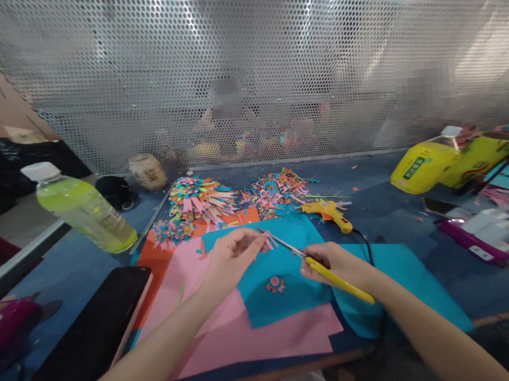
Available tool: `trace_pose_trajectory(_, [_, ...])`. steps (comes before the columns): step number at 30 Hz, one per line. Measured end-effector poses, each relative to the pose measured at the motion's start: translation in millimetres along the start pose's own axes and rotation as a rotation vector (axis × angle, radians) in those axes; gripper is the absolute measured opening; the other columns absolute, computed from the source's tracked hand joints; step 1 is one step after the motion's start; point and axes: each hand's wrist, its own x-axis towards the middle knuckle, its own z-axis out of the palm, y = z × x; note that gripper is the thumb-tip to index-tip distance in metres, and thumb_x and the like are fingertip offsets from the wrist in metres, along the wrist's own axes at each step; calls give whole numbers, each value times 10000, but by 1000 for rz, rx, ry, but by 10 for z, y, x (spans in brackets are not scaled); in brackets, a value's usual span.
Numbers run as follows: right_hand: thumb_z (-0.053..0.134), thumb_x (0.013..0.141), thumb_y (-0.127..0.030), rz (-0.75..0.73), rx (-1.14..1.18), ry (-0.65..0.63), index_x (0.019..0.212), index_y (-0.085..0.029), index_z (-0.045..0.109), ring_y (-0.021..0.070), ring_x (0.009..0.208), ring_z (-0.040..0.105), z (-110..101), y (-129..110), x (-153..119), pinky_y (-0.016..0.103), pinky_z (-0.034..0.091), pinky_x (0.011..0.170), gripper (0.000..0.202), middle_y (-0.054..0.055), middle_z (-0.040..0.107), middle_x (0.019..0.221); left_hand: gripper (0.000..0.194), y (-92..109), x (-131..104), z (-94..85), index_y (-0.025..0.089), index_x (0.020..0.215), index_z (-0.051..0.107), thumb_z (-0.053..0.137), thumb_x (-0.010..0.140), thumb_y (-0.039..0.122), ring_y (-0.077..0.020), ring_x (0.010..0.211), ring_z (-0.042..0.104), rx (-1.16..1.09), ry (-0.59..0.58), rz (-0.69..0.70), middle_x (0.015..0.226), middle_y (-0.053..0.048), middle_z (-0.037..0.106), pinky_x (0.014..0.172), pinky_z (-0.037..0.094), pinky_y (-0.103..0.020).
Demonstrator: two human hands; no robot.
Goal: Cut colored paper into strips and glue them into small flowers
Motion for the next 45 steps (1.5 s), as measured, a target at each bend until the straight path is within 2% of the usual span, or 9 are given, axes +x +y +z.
trace_pose_trajectory(14, [521,734,-501,-8,-6,10,635,-147,473,72,532,280,-3,31,9,201,246,452,371,-42,332,581,181,-71,6,15,159,745,593,580,735,340,-93,530,517,-91,-54,-32,679,-23,630,488,405,-200])
trace_pose_trajectory(27, [500,751,-503,-4,-23,-10,684,-154,479,78,549,289,9,27,6,197,279,477,355,-37,353,610,175,-81,-1,14,158,705,580,564,744,328,-98,558,507,-115,-34,-61,694,-28,626,516,392,-213])
trace_pose_trajectory(33, [503,744,-504,-15,-28,18,664,-154,470,77,544,281,33,37,4,196,284,474,361,-39,341,599,146,-78,-3,29,163,668,586,593,711,303,-104,561,524,-169,14,-54,672,-16,629,516,397,-216])
trace_pose_trajectory(45, [519,739,-483,0,-16,5,668,-145,498,77,541,292,27,-2,12,202,282,467,346,-33,362,598,170,-105,-14,51,157,695,593,566,750,315,-106,580,547,-106,-14,-31,676,-22,636,515,403,-211])
